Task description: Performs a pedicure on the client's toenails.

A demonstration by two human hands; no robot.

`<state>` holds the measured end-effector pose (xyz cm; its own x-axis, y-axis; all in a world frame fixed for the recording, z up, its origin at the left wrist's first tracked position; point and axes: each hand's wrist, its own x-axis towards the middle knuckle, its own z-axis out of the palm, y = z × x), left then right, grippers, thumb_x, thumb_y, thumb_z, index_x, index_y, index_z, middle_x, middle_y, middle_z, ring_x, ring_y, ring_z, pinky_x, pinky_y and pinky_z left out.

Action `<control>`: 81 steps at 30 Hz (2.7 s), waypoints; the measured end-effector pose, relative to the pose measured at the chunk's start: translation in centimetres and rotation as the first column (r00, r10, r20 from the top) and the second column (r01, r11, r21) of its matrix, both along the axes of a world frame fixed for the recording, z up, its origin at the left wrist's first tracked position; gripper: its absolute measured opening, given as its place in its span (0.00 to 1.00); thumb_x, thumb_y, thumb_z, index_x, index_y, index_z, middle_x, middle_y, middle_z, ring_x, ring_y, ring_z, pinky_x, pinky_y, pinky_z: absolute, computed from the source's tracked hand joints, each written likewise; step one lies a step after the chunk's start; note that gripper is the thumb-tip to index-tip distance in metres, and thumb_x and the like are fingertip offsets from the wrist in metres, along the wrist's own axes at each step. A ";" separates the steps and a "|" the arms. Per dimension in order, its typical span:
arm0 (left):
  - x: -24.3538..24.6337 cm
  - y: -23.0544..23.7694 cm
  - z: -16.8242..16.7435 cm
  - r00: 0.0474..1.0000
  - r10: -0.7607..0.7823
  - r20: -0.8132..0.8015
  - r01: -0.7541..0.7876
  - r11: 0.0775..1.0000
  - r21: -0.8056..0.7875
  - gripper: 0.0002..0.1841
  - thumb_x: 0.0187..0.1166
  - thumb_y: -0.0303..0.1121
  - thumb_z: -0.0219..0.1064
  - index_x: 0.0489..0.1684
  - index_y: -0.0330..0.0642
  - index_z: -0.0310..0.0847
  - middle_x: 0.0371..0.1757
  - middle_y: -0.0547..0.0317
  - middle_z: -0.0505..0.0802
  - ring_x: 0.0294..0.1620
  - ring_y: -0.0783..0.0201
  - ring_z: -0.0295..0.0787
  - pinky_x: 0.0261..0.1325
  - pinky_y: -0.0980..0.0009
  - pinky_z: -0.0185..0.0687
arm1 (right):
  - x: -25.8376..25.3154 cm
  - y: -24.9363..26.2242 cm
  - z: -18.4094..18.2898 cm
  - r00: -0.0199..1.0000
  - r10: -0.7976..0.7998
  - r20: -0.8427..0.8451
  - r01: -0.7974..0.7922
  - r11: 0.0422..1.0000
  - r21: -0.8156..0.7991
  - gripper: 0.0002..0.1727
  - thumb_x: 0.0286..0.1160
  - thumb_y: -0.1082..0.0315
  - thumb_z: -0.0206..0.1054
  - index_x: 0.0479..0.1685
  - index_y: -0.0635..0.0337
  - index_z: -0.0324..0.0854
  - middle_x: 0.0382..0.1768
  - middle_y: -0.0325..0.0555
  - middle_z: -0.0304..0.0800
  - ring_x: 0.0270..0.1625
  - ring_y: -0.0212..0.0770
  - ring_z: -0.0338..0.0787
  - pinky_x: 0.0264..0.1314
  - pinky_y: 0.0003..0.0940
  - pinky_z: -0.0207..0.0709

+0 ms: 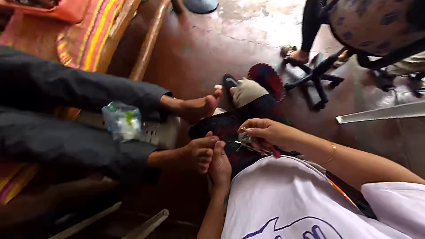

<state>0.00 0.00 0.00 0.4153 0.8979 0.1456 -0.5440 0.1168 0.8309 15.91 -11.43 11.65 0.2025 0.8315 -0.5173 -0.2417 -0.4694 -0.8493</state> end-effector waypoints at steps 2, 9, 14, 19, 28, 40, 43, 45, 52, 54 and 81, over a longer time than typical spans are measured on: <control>0.0 -0.2 -0.4 0.999 0.045 0.030 -0.043 0.998 -0.054 0.09 0.72 0.29 0.76 0.45 0.51 0.86 0.37 0.67 0.92 0.38 0.70 0.90 0.55 0.66 0.89 | 0.0 0.7 0.4 0.971 0.160 0.180 -0.154 0.987 -0.048 0.12 0.93 0.70 0.52 0.66 0.57 0.75 0.32 0.38 0.89 0.20 0.26 0.80 0.23 0.20 0.77; -0.4 -0.2 -1.5 0.989 0.031 0.143 -0.011 0.990 -0.139 0.10 0.67 0.26 0.80 0.43 0.47 0.89 0.41 0.64 0.94 0.48 0.67 0.92 0.66 0.63 0.86 | -2.0 3.6 2.1 0.607 0.208 0.767 -0.373 0.927 0.044 0.09 0.84 0.65 0.65 0.49 0.51 0.92 0.26 0.31 0.88 0.25 0.22 0.83 0.30 0.21 0.79; -0.3 -0.4 -1.3 0.983 0.032 0.182 -0.003 0.988 -0.154 0.11 0.66 0.27 0.80 0.44 0.48 0.90 0.44 0.65 0.95 0.52 0.67 0.92 0.71 0.63 0.83 | -2.8 4.8 2.2 0.547 0.269 0.792 -0.429 0.903 -0.011 0.12 0.86 0.67 0.61 0.51 0.52 0.92 0.25 0.32 0.87 0.26 0.23 0.82 0.30 0.22 0.78; -0.1 -0.4 -1.3 0.985 0.039 0.169 -0.020 0.993 -0.113 0.10 0.67 0.30 0.80 0.44 0.49 0.90 0.43 0.66 0.94 0.52 0.68 0.92 0.74 0.62 0.80 | -3.2 5.2 2.4 0.499 0.283 0.819 -0.421 0.905 -0.056 0.11 0.85 0.68 0.62 0.49 0.53 0.93 0.25 0.33 0.88 0.26 0.26 0.84 0.30 0.25 0.79; -0.4 0.0 -1.9 0.988 0.011 0.152 0.002 0.996 -0.085 0.11 0.71 0.25 0.76 0.48 0.45 0.89 0.44 0.63 0.94 0.50 0.67 0.91 0.70 0.63 0.83 | -4.3 4.8 1.7 0.311 0.176 0.934 -0.444 0.896 -0.021 0.12 0.80 0.70 0.61 0.48 0.56 0.92 0.26 0.38 0.90 0.27 0.34 0.89 0.27 0.31 0.81; -0.1 -0.5 -1.3 0.989 0.050 0.141 -0.031 0.990 -0.135 0.07 0.69 0.28 0.79 0.41 0.48 0.90 0.46 0.66 0.94 0.55 0.70 0.91 0.67 0.70 0.84 | -4.7 4.5 0.5 0.216 0.124 0.969 -0.489 0.872 -0.002 0.13 0.74 0.75 0.63 0.49 0.60 0.92 0.23 0.43 0.88 0.25 0.40 0.89 0.25 0.35 0.80; -0.3 -0.4 -1.5 0.991 0.026 0.130 -0.013 0.995 -0.101 0.07 0.71 0.29 0.77 0.42 0.49 0.88 0.42 0.68 0.93 0.53 0.71 0.90 0.77 0.65 0.77 | -4.6 4.5 0.5 0.195 0.134 0.972 -0.513 0.858 -0.015 0.12 0.74 0.75 0.63 0.47 0.61 0.91 0.21 0.43 0.84 0.23 0.41 0.87 0.23 0.36 0.78; -0.1 -0.5 -1.2 0.987 0.061 0.146 -0.040 0.989 -0.142 0.08 0.67 0.26 0.79 0.41 0.48 0.90 0.42 0.67 0.94 0.50 0.71 0.91 0.66 0.70 0.84 | -4.3 4.5 0.8 0.276 0.119 0.954 -0.483 0.875 0.031 0.12 0.75 0.74 0.62 0.47 0.58 0.92 0.23 0.41 0.87 0.25 0.38 0.88 0.24 0.33 0.79; -0.2 -0.5 -1.4 0.991 0.054 0.119 -0.037 0.990 -0.137 0.08 0.69 0.29 0.79 0.42 0.48 0.89 0.43 0.66 0.94 0.53 0.69 0.91 0.71 0.66 0.82 | -5.5 4.7 1.0 0.390 0.131 0.911 -0.339 0.941 0.010 0.13 0.78 0.72 0.60 0.48 0.57 0.93 0.25 0.37 0.89 0.27 0.31 0.88 0.28 0.27 0.80; -0.2 -0.6 -1.3 0.993 0.073 0.091 -0.058 0.986 -0.158 0.08 0.67 0.29 0.80 0.39 0.48 0.89 0.43 0.67 0.94 0.52 0.71 0.91 0.66 0.71 0.84 | -5.8 4.9 1.0 0.379 0.160 0.911 -0.336 0.942 -0.025 0.12 0.81 0.72 0.60 0.47 0.58 0.91 0.24 0.38 0.87 0.27 0.33 0.87 0.28 0.30 0.81; -0.3 -0.4 -1.2 0.987 0.012 0.160 0.012 0.989 -0.147 0.06 0.69 0.28 0.78 0.37 0.48 0.88 0.41 0.67 0.93 0.51 0.71 0.91 0.70 0.67 0.82 | -5.1 3.7 -0.4 0.177 0.062 0.982 -0.502 0.864 0.036 0.16 0.76 0.74 0.58 0.53 0.64 0.90 0.18 0.42 0.82 0.19 0.41 0.83 0.18 0.35 0.72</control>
<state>-0.32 -0.37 -1.22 0.3971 0.9146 0.0766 -0.6685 0.2311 0.7069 10.84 -7.74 11.26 0.0562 0.9895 0.1333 0.9119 0.0035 -0.4104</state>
